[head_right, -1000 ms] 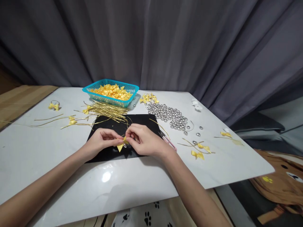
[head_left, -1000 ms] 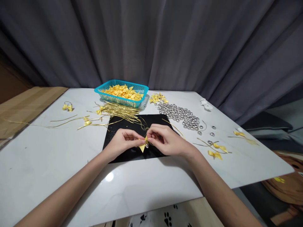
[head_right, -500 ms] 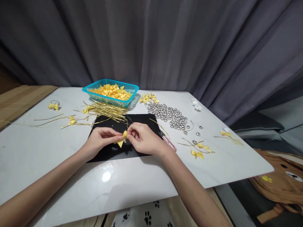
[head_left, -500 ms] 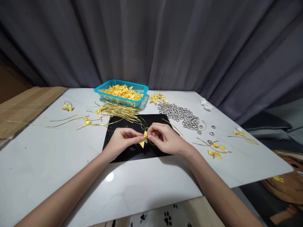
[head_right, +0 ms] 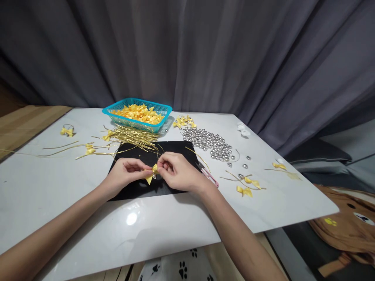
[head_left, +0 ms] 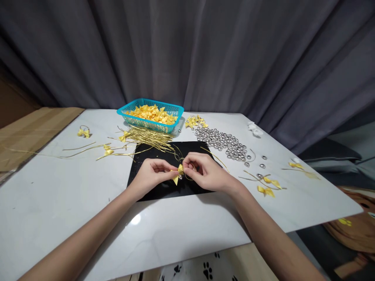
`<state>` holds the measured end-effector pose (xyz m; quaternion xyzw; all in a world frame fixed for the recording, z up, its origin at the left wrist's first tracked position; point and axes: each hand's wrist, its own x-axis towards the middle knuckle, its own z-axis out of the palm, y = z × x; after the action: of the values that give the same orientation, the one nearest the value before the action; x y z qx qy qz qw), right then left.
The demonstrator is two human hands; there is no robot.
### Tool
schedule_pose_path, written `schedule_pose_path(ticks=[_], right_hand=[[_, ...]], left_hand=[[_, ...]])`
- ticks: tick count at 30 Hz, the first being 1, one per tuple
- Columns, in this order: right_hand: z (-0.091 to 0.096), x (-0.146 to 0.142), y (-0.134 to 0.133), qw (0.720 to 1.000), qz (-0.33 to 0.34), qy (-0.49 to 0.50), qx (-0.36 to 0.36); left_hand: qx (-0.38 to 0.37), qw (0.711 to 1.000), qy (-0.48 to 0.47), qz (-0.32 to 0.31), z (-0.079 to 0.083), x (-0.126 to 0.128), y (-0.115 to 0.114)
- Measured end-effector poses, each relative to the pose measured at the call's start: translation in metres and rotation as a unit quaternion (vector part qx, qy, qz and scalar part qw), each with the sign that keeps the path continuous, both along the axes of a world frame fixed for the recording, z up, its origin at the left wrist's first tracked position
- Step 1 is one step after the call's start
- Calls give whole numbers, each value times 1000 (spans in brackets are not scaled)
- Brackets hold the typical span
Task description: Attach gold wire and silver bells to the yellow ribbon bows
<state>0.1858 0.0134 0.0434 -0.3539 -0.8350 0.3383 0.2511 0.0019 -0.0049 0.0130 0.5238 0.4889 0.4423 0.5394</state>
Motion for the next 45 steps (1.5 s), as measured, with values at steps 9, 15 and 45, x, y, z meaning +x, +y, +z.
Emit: schedule_pose_path(ticks=[9, 15, 45], right_hand=[[2, 0, -1, 1000, 17, -1, -16], [1, 1, 0, 999, 24, 5, -25], [-3, -3, 0, 999, 3, -33, 24]], left_hand=[[4, 1000, 6, -8, -3, -2, -1], [4, 1000, 1, -5, -5, -2, 1], [-33, 999, -9, -29, -2, 3, 0]])
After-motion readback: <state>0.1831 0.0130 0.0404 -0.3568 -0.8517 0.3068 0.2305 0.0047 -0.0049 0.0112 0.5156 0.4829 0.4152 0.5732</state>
